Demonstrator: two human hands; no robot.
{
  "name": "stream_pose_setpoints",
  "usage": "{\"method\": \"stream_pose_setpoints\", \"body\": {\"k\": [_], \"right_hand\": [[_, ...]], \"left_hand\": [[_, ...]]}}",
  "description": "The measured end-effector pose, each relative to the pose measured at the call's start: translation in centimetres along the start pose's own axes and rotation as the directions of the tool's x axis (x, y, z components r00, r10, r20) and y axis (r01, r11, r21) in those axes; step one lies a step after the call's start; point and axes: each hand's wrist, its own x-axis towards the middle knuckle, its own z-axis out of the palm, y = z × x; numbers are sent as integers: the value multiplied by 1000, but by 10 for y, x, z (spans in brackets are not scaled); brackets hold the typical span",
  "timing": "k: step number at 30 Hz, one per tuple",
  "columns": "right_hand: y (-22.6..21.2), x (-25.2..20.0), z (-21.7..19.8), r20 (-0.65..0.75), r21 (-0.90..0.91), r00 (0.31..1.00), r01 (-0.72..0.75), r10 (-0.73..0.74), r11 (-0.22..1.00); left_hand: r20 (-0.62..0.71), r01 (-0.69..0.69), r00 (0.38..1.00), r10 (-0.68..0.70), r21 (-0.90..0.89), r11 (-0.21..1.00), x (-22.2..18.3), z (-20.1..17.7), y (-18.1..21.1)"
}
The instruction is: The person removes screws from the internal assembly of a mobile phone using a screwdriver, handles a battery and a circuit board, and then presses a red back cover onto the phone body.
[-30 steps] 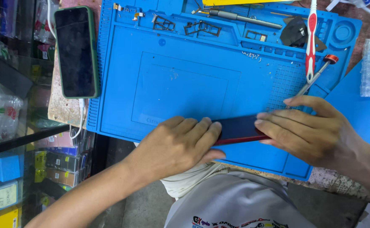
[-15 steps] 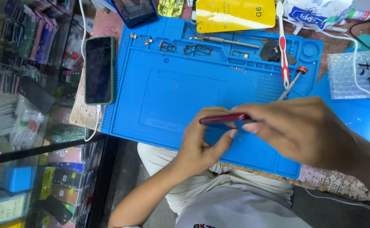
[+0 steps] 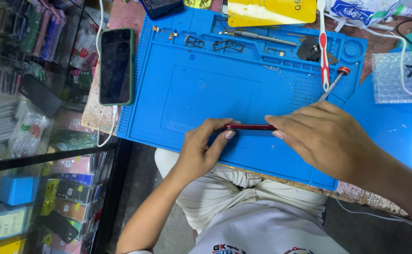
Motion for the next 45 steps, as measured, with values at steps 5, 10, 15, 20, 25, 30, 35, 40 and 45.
{"method": "stream_pose_setpoints", "body": {"k": [5, 10, 15, 20, 25, 30, 35, 40, 45], "right_hand": [[-5, -18, 16, -49, -94, 999, 10, -14, 995], [-3, -29, 16, -78, -50, 997, -2, -2, 999], [17, -46, 4, -13, 8, 999, -45, 45, 999], [19, -53, 12, -52, 14, 999, 13, -12, 1000], [27, -59, 9, -62, 198, 997, -32, 45, 980], [23, -69, 8, -136, 154, 990, 0, 21, 988], [18, -72, -13, -157, 207, 988, 30, 3, 978], [10, -77, -21, -143, 178, 990, 13, 13, 984], [-6, -71, -25, -107, 26, 994, 20, -18, 999]], "left_hand": [[155, -183, 977, 146, 265, 947, 5, -5, 23], [168, -246, 965, 203, 299, 922, 13, -2, 29], [211, -276, 955, 207, 389, 879, 19, -4, 52], [404, -475, 871, 280, 546, 690, 28, 18, 65], [368, -474, 874, 316, 511, 717, 32, 15, 60], [302, -461, 884, 358, 433, 775, 30, 19, 52], [224, -441, 895, 385, 316, 840, 26, 26, 37], [147, -341, 932, 331, 49, 939, 23, 42, 38], [183, -421, 887, 424, -57, 905, 21, 43, 51]]}}
